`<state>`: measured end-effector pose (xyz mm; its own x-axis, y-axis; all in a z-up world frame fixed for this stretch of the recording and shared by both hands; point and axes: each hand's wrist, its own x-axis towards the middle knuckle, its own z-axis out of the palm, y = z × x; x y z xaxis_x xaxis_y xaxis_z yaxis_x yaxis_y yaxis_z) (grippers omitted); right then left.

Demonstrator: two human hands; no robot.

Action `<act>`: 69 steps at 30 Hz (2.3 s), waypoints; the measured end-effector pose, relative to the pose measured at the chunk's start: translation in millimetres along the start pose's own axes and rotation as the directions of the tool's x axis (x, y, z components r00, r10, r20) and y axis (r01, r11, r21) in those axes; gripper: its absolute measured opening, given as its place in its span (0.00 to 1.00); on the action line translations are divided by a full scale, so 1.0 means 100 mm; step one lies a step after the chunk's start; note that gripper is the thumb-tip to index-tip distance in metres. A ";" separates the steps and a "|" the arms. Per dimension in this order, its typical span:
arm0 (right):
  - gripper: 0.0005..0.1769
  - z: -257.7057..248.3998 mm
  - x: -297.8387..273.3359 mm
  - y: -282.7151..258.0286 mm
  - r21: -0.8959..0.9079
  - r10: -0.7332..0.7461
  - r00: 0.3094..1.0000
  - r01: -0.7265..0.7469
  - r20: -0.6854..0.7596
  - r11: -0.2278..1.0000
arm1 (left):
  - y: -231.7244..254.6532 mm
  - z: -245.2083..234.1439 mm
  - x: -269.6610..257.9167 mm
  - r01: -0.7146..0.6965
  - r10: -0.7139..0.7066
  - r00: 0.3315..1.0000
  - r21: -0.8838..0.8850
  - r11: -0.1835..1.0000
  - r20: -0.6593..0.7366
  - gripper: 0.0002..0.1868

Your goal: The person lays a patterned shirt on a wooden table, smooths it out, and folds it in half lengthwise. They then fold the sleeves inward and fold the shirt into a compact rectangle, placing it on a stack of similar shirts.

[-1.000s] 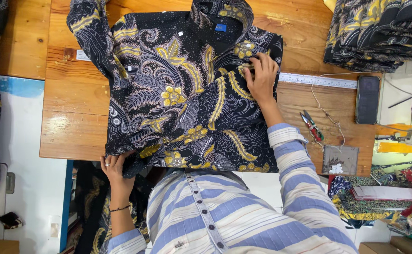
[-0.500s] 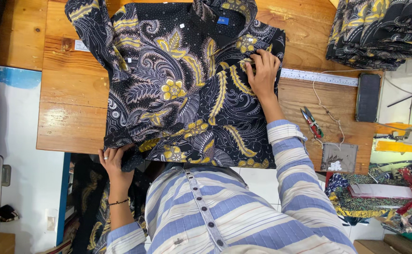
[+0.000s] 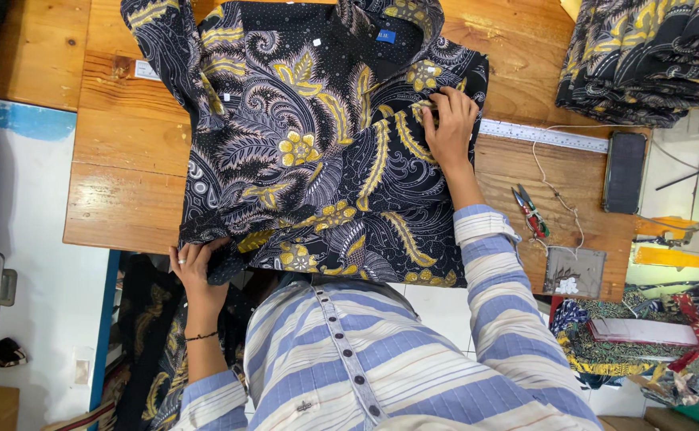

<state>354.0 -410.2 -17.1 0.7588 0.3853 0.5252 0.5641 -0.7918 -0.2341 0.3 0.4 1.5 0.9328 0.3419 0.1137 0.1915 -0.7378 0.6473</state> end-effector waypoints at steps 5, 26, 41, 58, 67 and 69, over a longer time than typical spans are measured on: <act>0.20 -0.01 -0.01 -0.12 0.010 0.164 0.973 -0.168 0.159 0.986 | -0.01 0.03 0.00 -0.006 0.005 1.000 -0.032 0.999 -0.015 0.22; 0.35 -0.26 -0.17 0.52 -0.305 0.222 0.924 -0.124 0.310 0.944 | -0.11 -0.06 -0.04 0.031 -0.029 0.999 -0.082 0.996 0.020 0.32; 0.20 0.11 0.62 1.72 -0.485 0.040 0.953 0.117 0.301 0.866 | -0.04 -0.06 0.00 0.058 -0.058 0.998 -0.014 0.998 0.024 0.27; 0.35 -0.38 -0.69 -0.23 -0.120 0.320 0.858 -0.297 0.403 0.947 | -0.44 0.34 0.11 0.130 -0.139 0.971 -0.058 0.990 -0.195 0.27; 0.28 -1.45 -0.99 -0.29 0.198 0.407 0.810 -0.520 0.421 0.831 | -0.41 0.30 0.32 0.151 -0.150 0.975 -0.006 0.989 -0.164 0.37; 0.34 -1.49 -1.22 -0.39 0.068 0.293 0.858 -0.352 0.422 0.933 | -0.43 0.31 0.31 0.168 -0.166 0.974 0.000 0.986 -0.153 0.37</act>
<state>190.9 -497.2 49.7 0.9537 0.2986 0.0364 0.2813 -0.8426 -0.4593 30.5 24.3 -46.3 0.8301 0.5449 0.1185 0.3460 -0.6698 0.6570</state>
